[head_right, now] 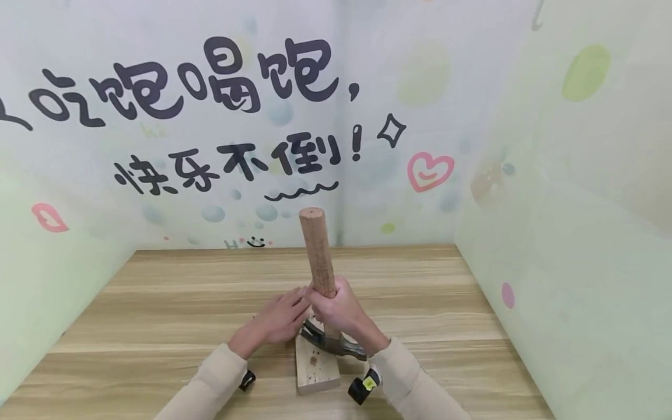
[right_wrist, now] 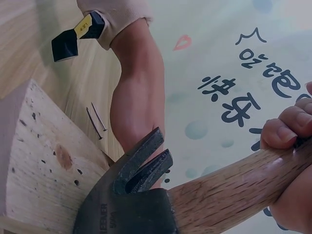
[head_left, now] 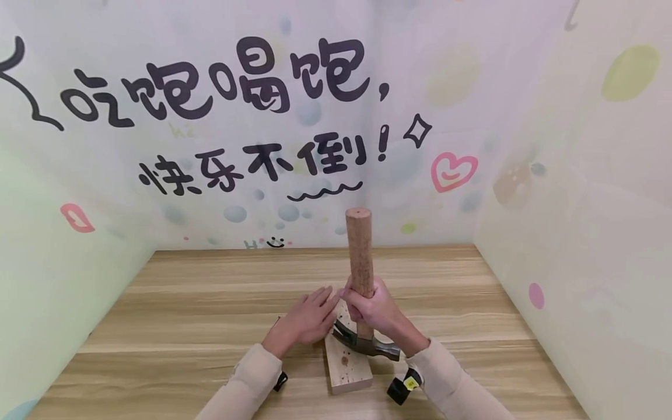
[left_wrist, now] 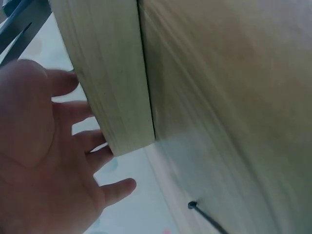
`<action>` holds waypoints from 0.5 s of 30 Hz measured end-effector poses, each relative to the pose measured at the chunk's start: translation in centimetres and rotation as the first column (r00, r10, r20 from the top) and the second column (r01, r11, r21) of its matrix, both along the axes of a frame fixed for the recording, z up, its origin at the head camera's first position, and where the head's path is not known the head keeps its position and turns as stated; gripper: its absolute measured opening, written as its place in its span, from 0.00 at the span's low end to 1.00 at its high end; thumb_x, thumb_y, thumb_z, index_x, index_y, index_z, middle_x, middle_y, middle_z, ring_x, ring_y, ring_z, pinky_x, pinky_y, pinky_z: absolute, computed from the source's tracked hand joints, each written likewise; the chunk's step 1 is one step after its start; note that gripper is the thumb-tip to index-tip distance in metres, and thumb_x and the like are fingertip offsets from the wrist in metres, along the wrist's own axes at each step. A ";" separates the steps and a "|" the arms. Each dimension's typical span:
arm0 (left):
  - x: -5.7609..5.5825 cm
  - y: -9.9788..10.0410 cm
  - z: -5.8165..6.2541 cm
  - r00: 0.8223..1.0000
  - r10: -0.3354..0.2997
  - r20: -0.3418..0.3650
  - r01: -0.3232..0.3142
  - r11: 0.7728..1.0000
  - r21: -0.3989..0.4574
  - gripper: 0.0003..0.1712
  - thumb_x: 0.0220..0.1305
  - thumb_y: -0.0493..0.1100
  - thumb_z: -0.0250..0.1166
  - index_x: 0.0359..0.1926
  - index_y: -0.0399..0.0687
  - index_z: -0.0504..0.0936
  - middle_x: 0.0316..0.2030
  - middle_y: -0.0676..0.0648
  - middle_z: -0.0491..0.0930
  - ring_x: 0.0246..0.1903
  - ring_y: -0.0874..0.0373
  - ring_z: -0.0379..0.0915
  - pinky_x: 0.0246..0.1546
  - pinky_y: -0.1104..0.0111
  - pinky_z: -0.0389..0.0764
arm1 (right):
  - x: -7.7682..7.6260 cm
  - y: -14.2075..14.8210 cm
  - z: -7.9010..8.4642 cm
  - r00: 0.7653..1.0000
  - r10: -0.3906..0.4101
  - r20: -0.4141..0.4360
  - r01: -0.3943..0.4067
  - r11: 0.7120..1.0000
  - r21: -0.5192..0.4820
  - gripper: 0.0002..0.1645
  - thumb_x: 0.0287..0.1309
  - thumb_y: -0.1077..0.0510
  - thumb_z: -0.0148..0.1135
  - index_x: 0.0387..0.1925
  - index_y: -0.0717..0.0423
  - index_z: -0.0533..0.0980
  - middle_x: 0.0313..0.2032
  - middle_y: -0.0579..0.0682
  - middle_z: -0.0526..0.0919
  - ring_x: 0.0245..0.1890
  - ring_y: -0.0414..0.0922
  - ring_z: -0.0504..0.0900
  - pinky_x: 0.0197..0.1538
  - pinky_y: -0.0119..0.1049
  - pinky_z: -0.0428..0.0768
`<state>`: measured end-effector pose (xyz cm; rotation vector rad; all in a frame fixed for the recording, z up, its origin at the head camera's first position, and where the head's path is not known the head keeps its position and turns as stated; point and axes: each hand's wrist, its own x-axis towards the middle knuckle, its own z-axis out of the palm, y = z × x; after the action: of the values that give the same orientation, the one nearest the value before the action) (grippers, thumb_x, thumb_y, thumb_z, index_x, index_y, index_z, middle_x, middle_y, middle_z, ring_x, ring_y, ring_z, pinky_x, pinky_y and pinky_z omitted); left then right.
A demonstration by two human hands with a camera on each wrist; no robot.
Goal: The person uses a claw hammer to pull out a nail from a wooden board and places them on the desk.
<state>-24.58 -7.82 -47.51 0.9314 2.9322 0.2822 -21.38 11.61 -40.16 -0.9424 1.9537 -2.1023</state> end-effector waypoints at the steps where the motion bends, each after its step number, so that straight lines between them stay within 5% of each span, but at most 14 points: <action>1: 0.0 0.0 0.0 1.000 0.000 0.016 0.000 1.000 -0.001 0.30 0.79 0.51 0.41 0.76 0.48 0.57 0.74 0.39 0.57 0.74 0.44 0.52 0.68 0.45 0.60 | 0.0 0.0 0.0 1.000 -0.003 -0.002 0.003 1.000 0.001 0.15 0.67 0.64 0.56 0.25 0.69 0.67 0.12 0.47 0.66 0.11 0.41 0.63 0.14 0.33 0.63; 8: -0.3 0.0 -0.6 0.999 0.045 -0.008 -0.044 0.998 0.040 0.30 0.80 0.52 0.41 0.75 0.44 0.60 0.72 0.37 0.60 0.72 0.42 0.56 0.67 0.43 0.61 | -0.4 0.0 0.2 0.998 -0.059 -0.003 0.059 0.997 0.057 0.17 0.67 0.64 0.56 0.25 0.71 0.67 0.11 0.45 0.67 0.11 0.37 0.64 0.16 0.31 0.65; 15: -1.0 -0.3 -1.6 0.993 0.100 -0.068 -0.096 0.993 0.067 0.28 0.79 0.51 0.43 0.75 0.49 0.61 0.67 0.35 0.68 0.67 0.41 0.63 0.63 0.43 0.66 | -1.4 -0.6 0.5 0.987 -0.156 0.032 0.144 0.961 0.238 0.19 0.67 0.60 0.57 0.21 0.66 0.71 0.11 0.43 0.65 0.11 0.38 0.63 0.17 0.31 0.63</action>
<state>-25.60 -8.14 -49.11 0.8224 3.0571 0.3565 -22.77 11.00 -39.70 -0.7106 2.2494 -1.8876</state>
